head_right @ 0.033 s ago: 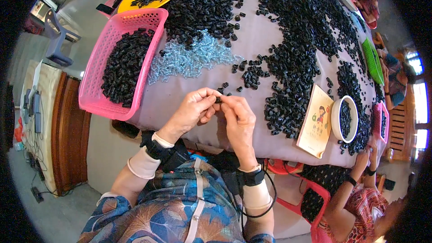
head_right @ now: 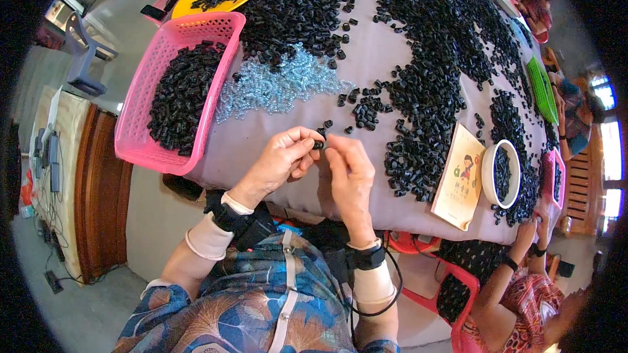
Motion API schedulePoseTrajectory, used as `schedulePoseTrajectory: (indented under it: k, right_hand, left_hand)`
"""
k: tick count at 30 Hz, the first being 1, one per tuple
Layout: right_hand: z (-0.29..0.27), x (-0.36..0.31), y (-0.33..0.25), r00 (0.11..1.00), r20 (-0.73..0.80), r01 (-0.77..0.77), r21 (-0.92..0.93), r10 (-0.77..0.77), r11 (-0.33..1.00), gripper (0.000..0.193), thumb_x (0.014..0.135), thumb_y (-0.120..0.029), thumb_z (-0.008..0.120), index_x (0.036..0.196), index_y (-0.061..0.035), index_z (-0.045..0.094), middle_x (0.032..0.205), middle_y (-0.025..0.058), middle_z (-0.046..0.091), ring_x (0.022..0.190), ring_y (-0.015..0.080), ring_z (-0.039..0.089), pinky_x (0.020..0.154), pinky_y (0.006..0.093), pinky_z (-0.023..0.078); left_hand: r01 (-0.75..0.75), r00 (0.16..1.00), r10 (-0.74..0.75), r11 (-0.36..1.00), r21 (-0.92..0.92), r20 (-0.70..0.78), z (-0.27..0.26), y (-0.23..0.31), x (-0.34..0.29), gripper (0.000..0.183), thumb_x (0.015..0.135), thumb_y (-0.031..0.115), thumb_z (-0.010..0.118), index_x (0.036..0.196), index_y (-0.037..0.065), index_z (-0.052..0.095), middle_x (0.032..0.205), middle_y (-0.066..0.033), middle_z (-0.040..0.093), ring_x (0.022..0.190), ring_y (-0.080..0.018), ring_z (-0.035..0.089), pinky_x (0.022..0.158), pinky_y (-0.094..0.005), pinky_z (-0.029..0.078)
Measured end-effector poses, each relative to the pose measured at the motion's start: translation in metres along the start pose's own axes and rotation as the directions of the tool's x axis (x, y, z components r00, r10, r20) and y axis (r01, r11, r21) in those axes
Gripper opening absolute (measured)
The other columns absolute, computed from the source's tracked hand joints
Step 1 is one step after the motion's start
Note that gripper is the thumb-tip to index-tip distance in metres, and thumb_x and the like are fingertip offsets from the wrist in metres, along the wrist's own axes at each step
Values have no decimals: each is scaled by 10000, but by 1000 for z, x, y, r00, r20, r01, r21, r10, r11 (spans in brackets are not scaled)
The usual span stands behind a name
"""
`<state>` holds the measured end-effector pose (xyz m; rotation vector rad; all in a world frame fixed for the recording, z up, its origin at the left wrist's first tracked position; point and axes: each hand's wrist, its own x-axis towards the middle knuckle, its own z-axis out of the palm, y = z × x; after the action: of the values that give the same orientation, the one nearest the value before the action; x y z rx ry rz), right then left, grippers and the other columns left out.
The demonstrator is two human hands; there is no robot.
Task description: Sort small black and clear components into separate piles and containers.
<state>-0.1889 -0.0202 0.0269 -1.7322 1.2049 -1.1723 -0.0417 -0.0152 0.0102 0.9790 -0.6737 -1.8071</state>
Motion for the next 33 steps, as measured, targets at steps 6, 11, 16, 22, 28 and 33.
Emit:
schedulePoseTrajectory:
  k: [6,11,16,22,28,33]
  right_hand:
    - [-11,25,16,994,-35,80,-413,-104,907,177,797,4,563,962,-49,600,835,124,535,687,283,541,617,353,445]
    - [-10,30,21,996,36,83,-554,-76,829,135,811,-43,557,939,-75,585,828,142,513,709,339,551,609,418,449]
    - [-11,29,19,991,56,133,-557,-123,820,74,824,-40,541,896,-39,560,791,164,534,670,350,559,581,413,455]
    - [-12,9,7,927,101,-376,230,362,898,109,852,-51,557,934,19,573,712,58,606,581,117,561,550,245,463]
    - [1,0,2,897,136,-434,459,421,776,123,889,-66,534,962,20,583,727,39,592,582,64,535,522,193,467]
    - [7,-1,1,909,73,-400,433,411,808,111,896,-81,526,923,21,561,731,57,599,577,68,534,485,206,462]
  left_hand:
    - [3,1000,-3,992,-125,0,-6,-3,1,178,925,137,480,1037,33,572,750,-52,560,542,-43,461,431,-181,349]
    - [-15,998,22,990,-143,51,-6,-2,1,171,911,108,504,1044,23,570,757,-44,559,557,-39,466,444,-179,362]
    - [-19,999,26,989,-145,44,-7,-4,0,169,898,91,528,1047,21,565,759,-40,558,553,-35,459,445,-172,361]
    - [-73,997,72,992,-104,-20,-2,-4,-1,157,895,99,540,1031,20,545,753,-21,551,544,-23,446,431,-159,343]
    - [-72,997,70,994,-78,-26,0,-3,-1,148,893,94,542,1023,22,541,728,7,531,536,-17,438,422,-150,331]
    - [-85,996,83,995,-52,-33,1,-4,-1,141,894,96,541,1013,20,548,721,9,528,527,-16,435,418,-147,327]
